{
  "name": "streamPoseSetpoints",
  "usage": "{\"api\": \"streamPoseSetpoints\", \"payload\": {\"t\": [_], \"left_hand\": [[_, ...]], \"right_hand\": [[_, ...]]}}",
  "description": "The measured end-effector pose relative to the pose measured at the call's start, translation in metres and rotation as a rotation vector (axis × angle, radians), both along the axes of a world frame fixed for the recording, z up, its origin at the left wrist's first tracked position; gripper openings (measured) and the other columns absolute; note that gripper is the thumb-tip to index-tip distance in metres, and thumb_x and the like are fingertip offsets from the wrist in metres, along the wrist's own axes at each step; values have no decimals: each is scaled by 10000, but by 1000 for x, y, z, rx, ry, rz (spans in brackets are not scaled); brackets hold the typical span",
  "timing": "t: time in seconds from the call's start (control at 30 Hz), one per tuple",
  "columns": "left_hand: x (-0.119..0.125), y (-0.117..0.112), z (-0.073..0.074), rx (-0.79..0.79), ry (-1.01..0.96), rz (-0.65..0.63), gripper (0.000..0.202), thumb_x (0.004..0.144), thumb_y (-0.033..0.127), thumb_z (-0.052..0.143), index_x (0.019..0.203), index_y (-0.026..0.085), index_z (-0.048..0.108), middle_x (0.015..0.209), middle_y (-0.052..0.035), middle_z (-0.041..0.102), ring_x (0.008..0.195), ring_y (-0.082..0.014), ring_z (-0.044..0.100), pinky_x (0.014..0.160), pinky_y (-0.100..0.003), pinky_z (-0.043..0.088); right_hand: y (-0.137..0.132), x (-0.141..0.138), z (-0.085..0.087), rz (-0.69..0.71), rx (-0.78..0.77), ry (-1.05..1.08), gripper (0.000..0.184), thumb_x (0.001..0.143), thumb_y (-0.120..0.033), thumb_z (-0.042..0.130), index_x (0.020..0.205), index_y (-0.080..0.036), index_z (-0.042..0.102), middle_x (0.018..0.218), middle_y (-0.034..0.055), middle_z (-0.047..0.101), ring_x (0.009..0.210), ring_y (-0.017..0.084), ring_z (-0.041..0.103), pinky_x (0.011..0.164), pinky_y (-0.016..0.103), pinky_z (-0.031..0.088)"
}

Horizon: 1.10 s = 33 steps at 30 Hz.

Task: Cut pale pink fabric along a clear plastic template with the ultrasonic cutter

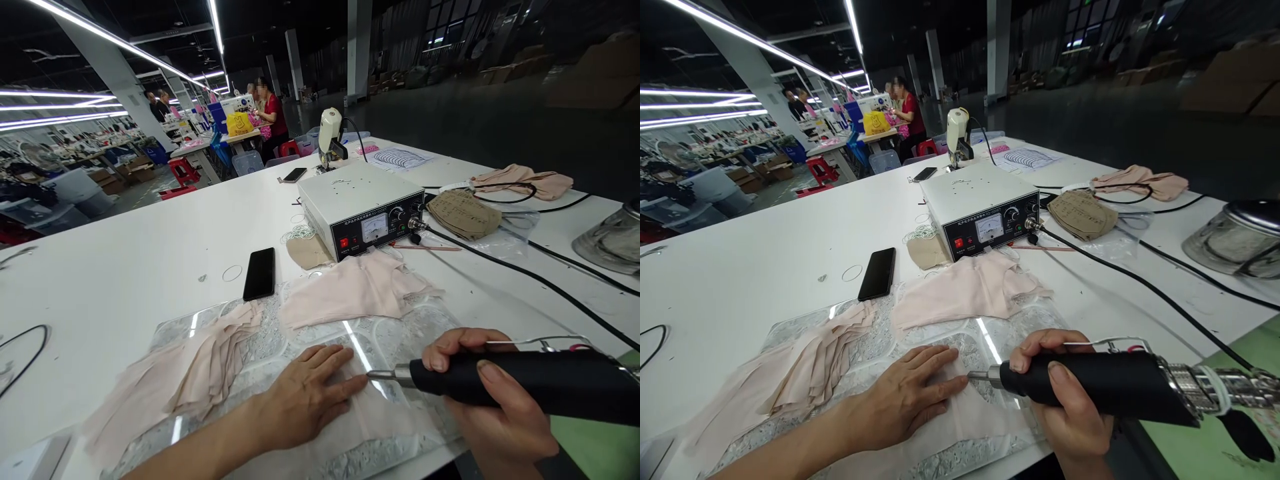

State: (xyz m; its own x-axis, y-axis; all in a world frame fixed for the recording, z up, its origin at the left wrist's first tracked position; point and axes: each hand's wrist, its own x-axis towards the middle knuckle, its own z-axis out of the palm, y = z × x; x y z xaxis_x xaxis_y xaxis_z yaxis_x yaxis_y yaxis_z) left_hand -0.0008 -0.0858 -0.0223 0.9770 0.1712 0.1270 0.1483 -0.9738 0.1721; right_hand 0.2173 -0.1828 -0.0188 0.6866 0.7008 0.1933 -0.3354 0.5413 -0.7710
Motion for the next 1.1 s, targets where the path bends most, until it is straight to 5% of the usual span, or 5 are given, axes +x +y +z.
{"api": "streamPoseSetpoints", "payload": {"t": [0.53,0.9,1.1], "left_hand": [[0,2,-4,10,-23,-16,342,1016,340,453,1324,232,555,1401,-121,510,1261,-270,522,1029,-410,457],[1,6,2,10,17,-40,362,1021,348,445,1346,227,549,1403,-133,518,1258,-286,529,1017,-432,469],[3,-12,11,17,-38,-3,360,1016,299,435,1308,118,541,1358,-185,543,1259,-301,526,1025,-469,480]], "right_hand": [[0,-2,-7,71,-26,-314,42,842,-250,585,859,-257,623,730,28,617,609,189,598,594,394,540],[-17,10,9,-32,-38,-62,140,711,-338,684,755,-212,641,631,13,589,485,153,559,455,328,502],[-21,15,-2,33,-19,-9,127,707,-318,674,771,-211,648,665,22,595,507,160,569,481,345,508]]}}
